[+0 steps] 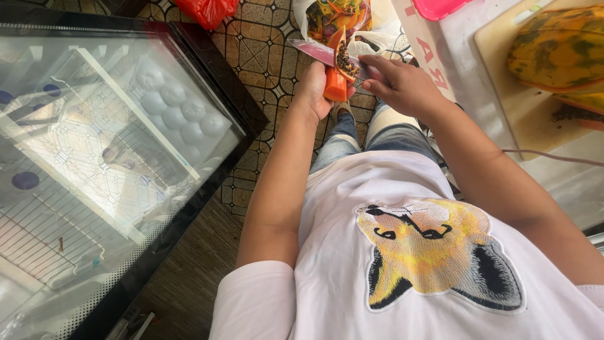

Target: Peeling carrots and slicing papaya on a cutting board for food preparation

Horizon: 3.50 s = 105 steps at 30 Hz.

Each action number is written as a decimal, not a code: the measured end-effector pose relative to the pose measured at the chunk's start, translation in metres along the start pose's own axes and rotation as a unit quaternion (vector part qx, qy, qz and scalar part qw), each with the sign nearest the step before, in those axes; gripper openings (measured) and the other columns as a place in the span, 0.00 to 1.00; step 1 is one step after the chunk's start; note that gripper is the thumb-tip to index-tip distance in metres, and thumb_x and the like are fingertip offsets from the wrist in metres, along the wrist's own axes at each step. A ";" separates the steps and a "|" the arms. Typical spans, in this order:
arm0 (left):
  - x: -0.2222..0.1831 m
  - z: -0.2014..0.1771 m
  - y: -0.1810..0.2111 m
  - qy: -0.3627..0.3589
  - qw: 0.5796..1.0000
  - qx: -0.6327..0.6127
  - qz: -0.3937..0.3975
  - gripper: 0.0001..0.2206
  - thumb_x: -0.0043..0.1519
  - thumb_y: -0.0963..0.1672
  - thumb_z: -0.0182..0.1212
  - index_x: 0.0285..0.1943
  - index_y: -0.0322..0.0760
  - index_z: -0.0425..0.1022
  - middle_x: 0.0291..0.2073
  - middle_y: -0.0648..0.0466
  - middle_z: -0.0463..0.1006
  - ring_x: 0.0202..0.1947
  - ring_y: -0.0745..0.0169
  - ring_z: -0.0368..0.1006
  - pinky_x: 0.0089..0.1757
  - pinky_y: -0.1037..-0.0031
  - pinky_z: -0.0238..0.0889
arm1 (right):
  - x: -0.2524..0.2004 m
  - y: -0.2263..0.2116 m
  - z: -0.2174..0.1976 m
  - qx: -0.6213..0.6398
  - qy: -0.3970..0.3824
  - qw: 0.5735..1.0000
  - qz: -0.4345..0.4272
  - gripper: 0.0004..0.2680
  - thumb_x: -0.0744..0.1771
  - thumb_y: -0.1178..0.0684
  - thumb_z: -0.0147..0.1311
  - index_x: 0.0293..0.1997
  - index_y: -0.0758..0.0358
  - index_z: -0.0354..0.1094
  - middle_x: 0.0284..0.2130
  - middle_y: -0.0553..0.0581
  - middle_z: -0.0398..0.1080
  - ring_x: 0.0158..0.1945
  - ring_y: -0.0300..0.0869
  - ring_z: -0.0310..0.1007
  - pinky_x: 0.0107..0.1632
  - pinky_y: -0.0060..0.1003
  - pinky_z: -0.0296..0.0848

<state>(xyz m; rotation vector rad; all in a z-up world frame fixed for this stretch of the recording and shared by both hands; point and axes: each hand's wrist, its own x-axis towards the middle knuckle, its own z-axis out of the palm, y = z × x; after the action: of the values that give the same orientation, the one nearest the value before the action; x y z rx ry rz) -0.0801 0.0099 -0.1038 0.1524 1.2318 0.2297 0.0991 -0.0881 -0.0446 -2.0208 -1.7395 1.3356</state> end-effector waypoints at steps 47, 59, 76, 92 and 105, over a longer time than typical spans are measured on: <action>-0.059 -0.017 0.025 -0.094 0.967 -0.059 0.231 0.25 0.60 0.53 0.63 0.66 0.55 0.66 0.41 0.48 0.70 0.24 0.57 0.71 0.25 0.72 0.70 | 0.067 0.034 -0.015 0.419 -0.037 0.860 0.289 0.19 0.72 0.32 0.38 0.60 0.54 0.62 0.30 0.51 0.54 0.21 0.37 0.49 0.23 0.32 0.52; 0.003 -0.018 0.012 -0.153 0.954 -0.237 0.106 0.14 0.66 0.53 0.57 0.54 0.47 0.71 0.43 0.46 0.79 0.30 0.56 0.76 0.32 0.71 0.75 | -0.028 -0.047 -0.006 0.193 -0.027 0.970 -0.147 0.23 0.71 0.40 0.45 0.75 0.54 0.54 0.32 0.53 0.63 0.32 0.41 0.62 0.40 0.33 0.60; 0.015 -0.004 0.008 -0.145 0.959 -0.229 0.086 0.20 0.68 0.58 0.49 0.54 0.46 0.69 0.37 0.54 0.81 0.24 0.61 0.74 0.29 0.75 0.72 | -0.034 -0.047 0.007 0.094 0.051 0.979 -0.174 0.22 0.72 0.37 0.41 0.76 0.50 0.51 0.61 0.61 0.70 0.57 0.58 0.72 0.55 0.45 0.66; -0.003 -0.002 -0.020 -0.222 0.947 -0.169 0.157 0.15 0.70 0.55 0.50 0.54 0.48 0.72 0.46 0.44 0.83 0.41 0.49 0.80 0.42 0.56 0.74 | -0.020 -0.027 0.013 0.080 0.066 0.988 -0.111 0.21 0.72 0.38 0.43 0.76 0.41 0.50 0.51 0.63 0.73 0.51 0.59 0.71 0.51 0.47 0.64; -0.069 -0.006 -0.014 -0.053 0.994 0.018 0.096 0.17 0.65 0.54 0.52 0.52 0.43 0.72 0.33 0.48 0.76 0.27 0.59 0.72 0.28 0.69 0.70 | 0.006 -0.030 0.024 0.260 -0.015 0.963 -0.074 0.20 0.73 0.43 0.38 0.75 0.50 0.48 0.70 0.52 0.56 0.67 0.41 0.57 0.66 0.35 0.53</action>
<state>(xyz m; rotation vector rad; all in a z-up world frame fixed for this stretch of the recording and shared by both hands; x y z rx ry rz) -0.1058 -0.0217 -0.0460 0.3121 1.1160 0.3616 0.0605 -0.0833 -0.0429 -1.5572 -1.3281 1.5712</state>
